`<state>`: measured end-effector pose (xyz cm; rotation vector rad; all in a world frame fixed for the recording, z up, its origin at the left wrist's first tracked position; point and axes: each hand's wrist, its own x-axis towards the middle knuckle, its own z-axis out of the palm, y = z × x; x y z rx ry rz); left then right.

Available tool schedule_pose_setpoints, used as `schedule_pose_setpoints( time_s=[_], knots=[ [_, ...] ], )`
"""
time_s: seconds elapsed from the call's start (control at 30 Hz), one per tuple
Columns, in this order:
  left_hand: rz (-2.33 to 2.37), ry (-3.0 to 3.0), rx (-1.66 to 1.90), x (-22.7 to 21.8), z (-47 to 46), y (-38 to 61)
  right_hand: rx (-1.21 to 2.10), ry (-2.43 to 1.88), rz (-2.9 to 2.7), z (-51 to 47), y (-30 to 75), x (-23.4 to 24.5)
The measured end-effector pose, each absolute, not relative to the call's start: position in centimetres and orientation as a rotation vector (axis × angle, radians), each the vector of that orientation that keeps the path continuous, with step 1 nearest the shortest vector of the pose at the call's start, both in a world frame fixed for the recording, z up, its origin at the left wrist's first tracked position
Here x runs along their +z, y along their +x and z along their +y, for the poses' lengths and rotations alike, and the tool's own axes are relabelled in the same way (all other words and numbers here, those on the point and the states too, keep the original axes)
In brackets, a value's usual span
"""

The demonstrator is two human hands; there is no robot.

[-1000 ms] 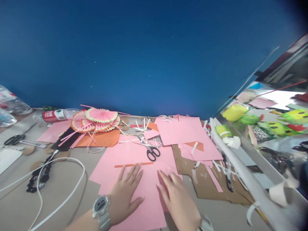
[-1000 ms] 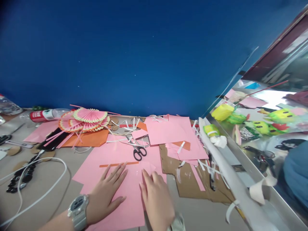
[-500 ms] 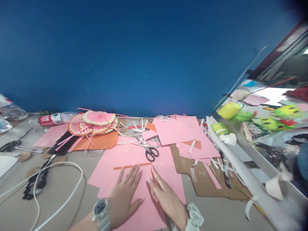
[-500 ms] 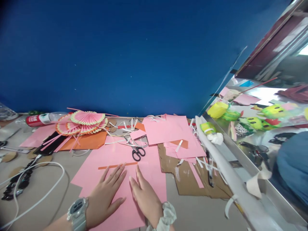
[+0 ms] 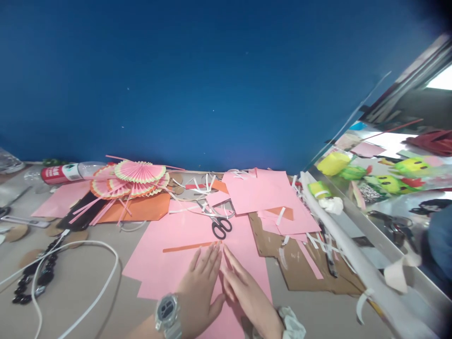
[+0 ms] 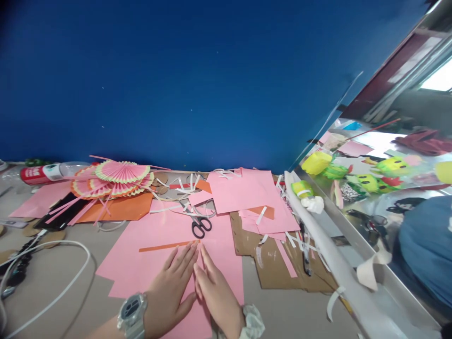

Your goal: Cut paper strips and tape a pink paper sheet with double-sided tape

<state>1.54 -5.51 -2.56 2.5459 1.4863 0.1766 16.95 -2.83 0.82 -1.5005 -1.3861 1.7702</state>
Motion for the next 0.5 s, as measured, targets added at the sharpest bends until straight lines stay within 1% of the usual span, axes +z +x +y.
schedule_pose_setpoints(
  time_s=[0.2, 0.5],
  knots=[
    [1.462, 2.473, 0.196, -2.45, -5.39, 1.52, 1.849, -1.461, -1.395, -2.53, 16.99, 1.09],
    [1.428, 2.422, 0.189, -2.31, -5.44, 1.46, 1.826, -1.487, -1.441, -2.31, 17.12, 0.87]
  ],
)
